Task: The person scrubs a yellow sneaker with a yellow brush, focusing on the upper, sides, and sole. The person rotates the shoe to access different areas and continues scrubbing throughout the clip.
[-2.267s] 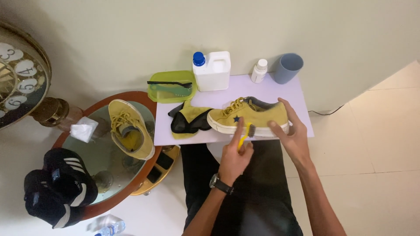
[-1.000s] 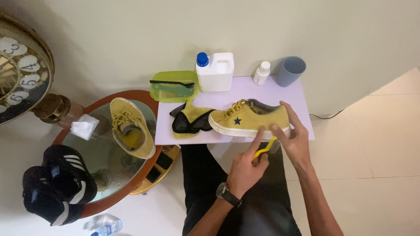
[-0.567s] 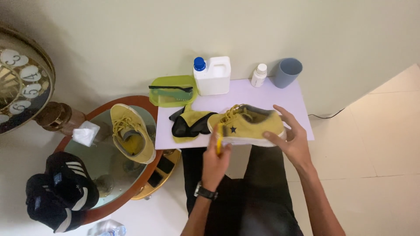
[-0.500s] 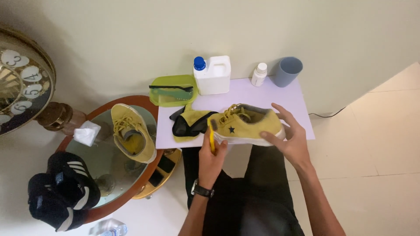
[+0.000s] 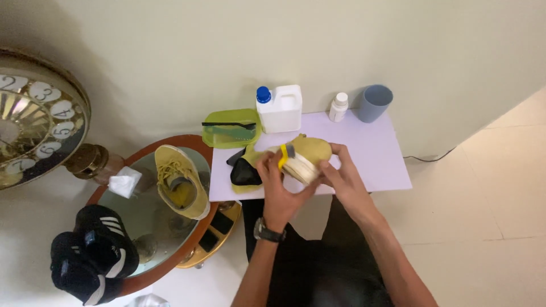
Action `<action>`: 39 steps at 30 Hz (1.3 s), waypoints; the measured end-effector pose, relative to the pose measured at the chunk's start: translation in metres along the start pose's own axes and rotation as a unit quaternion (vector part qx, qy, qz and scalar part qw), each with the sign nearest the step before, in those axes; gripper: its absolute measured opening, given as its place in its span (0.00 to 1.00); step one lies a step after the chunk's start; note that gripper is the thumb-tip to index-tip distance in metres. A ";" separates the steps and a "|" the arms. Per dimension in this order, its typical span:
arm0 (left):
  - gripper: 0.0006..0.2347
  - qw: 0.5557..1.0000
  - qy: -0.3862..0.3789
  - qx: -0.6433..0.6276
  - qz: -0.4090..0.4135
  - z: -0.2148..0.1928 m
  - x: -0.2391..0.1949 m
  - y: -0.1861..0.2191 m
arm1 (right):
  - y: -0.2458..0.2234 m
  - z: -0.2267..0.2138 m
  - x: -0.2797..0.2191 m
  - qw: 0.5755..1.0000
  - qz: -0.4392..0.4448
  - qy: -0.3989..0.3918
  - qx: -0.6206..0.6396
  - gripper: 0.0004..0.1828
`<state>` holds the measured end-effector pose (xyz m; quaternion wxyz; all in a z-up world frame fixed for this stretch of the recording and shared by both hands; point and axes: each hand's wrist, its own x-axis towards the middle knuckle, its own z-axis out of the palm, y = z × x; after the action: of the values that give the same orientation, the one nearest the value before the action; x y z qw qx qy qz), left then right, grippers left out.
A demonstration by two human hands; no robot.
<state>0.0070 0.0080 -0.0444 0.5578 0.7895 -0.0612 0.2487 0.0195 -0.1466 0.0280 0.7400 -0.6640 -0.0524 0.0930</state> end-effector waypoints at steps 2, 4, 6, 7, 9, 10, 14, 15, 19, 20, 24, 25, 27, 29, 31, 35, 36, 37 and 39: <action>0.43 1.000 0.003 -0.018 0.007 -0.013 0.016 -0.008 | -0.003 0.004 0.002 0.999 -0.023 -0.040 0.026 0.32; 0.42 0.999 0.003 -0.038 0.014 -0.025 0.033 -0.013 | -0.003 0.006 0.006 0.995 -0.046 -0.077 0.051 0.34; 0.40 0.996 0.003 -0.081 0.031 -0.035 0.051 -0.015 | 0.000 0.008 0.012 0.984 -0.097 -0.132 0.065 0.39; 0.40 0.996 0.005 -0.080 0.034 -0.036 0.056 -0.019 | -0.003 0.005 0.014 0.984 -0.100 -0.133 0.065 0.39; 0.36 0.984 0.034 -0.168 0.043 -0.038 0.065 -0.028 | -0.008 0.002 0.019 0.958 -0.236 -0.039 -0.157 0.34; 0.36 0.984 0.033 -0.167 0.040 -0.037 0.069 -0.028 | -0.011 0.001 0.021 0.959 -0.233 -0.039 -0.156 0.34; 0.34 0.962 0.060 -0.266 -0.012 -0.036 0.061 -0.019 | -0.004 -0.006 0.020 0.927 -0.231 0.014 -0.296 0.34; 0.33 0.958 0.063 -0.272 -0.066 -0.040 0.061 -0.014 | -0.002 -0.007 0.024 0.929 -0.230 0.013 -0.290 0.35; 0.25 0.910 0.114 -0.341 -0.205 -0.027 0.061 0.004 | -0.010 0.001 0.018 0.983 -0.114 -0.012 -0.146 0.51; 0.25 0.897 0.124 -0.361 -0.225 -0.025 0.061 0.001 | -0.008 0.002 0.019 0.987 -0.091 -0.038 -0.124 0.51; 0.26 0.864 0.147 -0.399 -0.270 -0.017 0.062 0.015 | 0.004 -0.001 0.026 0.990 -0.009 -0.054 -0.130 0.49; 0.26 0.864 0.148 -0.398 -0.273 -0.014 0.059 0.015 | -0.003 0.004 0.023 0.990 -0.006 -0.055 -0.129 0.49; 0.24 0.879 0.121 -0.375 -0.267 -0.007 0.054 0.015 | -0.016 0.014 0.021 0.982 0.036 0.000 -0.188 0.48; 0.25 0.879 0.124 -0.376 -0.266 -0.002 0.053 0.015 | -0.013 0.011 0.027 0.980 0.047 0.020 -0.193 0.47; 0.25 0.878 0.128 -0.377 -0.267 0.001 0.049 0.015 | -0.013 0.008 0.026 0.977 0.061 0.037 -0.200 0.46; 0.25 0.873 0.134 -0.377 -0.279 0.002 0.048 0.013 | -0.015 -0.001 0.024 0.981 0.047 -0.004 -0.186 0.45; 0.25 0.874 0.133 -0.377 -0.277 0.003 0.048 0.013 | -0.013 -0.004 0.024 0.983 0.045 -0.016 -0.176 0.47; 0.25 0.874 0.131 -0.377 -0.278 0.003 0.047 0.014 | -0.015 -0.004 0.021 0.983 0.045 -0.015 -0.176 0.47; 0.24 0.875 0.125 -0.372 -0.282 0.003 0.047 0.018 | -0.022 -0.002 0.017 0.986 0.045 -0.006 -0.157 0.48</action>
<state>0.0417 0.0072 -0.0081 0.8598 0.4699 0.1463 0.1361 0.0382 -0.1477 0.0490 0.6210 -0.7733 -0.0411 0.1212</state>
